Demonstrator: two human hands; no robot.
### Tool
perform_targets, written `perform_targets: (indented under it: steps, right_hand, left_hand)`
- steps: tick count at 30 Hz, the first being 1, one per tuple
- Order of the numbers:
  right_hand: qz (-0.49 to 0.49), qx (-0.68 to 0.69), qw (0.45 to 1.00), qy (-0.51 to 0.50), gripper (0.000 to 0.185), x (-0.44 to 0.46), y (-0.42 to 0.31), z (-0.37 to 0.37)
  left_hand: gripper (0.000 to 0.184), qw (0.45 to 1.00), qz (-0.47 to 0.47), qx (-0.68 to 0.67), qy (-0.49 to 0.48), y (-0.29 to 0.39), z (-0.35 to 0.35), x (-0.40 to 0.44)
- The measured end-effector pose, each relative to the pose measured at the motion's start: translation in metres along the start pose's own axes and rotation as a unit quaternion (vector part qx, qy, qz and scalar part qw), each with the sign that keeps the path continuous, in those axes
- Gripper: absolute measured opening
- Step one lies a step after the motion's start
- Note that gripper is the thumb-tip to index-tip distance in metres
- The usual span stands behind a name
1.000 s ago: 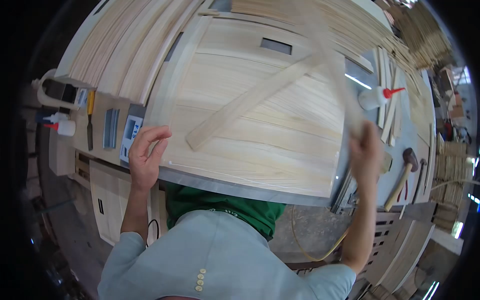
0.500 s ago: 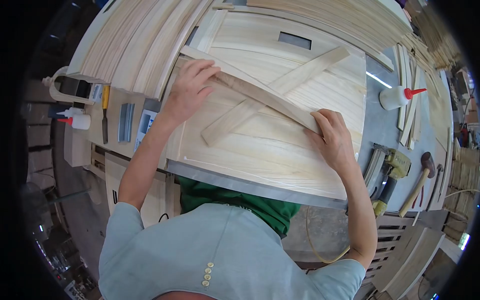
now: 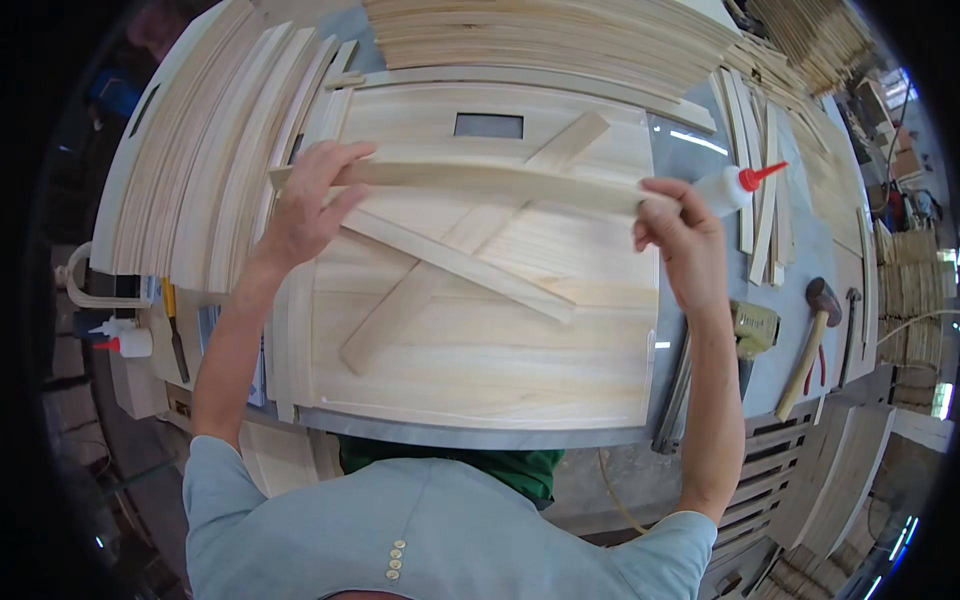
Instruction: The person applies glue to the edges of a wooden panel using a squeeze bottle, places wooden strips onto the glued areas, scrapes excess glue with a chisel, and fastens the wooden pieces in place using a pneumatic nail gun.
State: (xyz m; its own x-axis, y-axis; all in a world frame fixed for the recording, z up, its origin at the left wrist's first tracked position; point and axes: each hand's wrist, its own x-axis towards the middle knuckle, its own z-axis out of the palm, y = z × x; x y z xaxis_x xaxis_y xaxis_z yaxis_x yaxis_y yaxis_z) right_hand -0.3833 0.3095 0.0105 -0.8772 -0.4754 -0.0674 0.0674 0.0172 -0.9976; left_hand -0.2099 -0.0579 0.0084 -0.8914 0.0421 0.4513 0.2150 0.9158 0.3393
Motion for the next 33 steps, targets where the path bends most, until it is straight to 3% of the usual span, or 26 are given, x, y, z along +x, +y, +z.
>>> perform_targets:
  steps: [3,7,10,16,26,31,32,33]
  right_hand:
    - [-0.049,0.067,0.993,0.085,0.039,0.042,0.008,-0.014]
    - [-0.03,0.086,0.979,0.181,0.04,0.107,0.036,-0.03]
    - [-0.014,0.021,0.981,0.191,0.037,0.139,0.05,-0.032]
    - [0.009,-0.099,0.97,0.223,0.032,0.163,0.05,-0.013]
    - [0.019,-0.138,0.962,0.234,0.037,0.177,0.063,-0.018]
    - [0.006,-0.225,0.949,0.223,0.037,0.186,0.061,-0.021]
    - [0.006,-0.25,0.939,0.236,0.038,0.186,0.059,-0.015]
    - [0.003,-0.262,0.937,0.233,0.036,0.188,0.064,-0.018]
  left_hand:
    - [0.032,0.997,0.049,-0.038,0.036,-0.027,0.032,0.029]
    - [0.029,0.997,0.019,-0.037,0.066,-0.064,0.078,0.074]
    - [0.028,0.992,-0.003,0.042,0.115,-0.085,0.107,0.09]
    - [0.025,0.997,-0.059,0.034,0.045,-0.108,0.118,0.099]
    - [0.02,0.997,-0.051,0.035,0.038,-0.114,0.12,0.1]
    - [0.021,0.998,-0.006,0.037,0.052,-0.129,0.127,0.104]
    - [0.021,0.979,-0.127,-0.144,0.061,-0.132,0.131,0.108]
    - [0.021,0.913,-0.242,-0.324,0.054,-0.133,0.138,0.111]
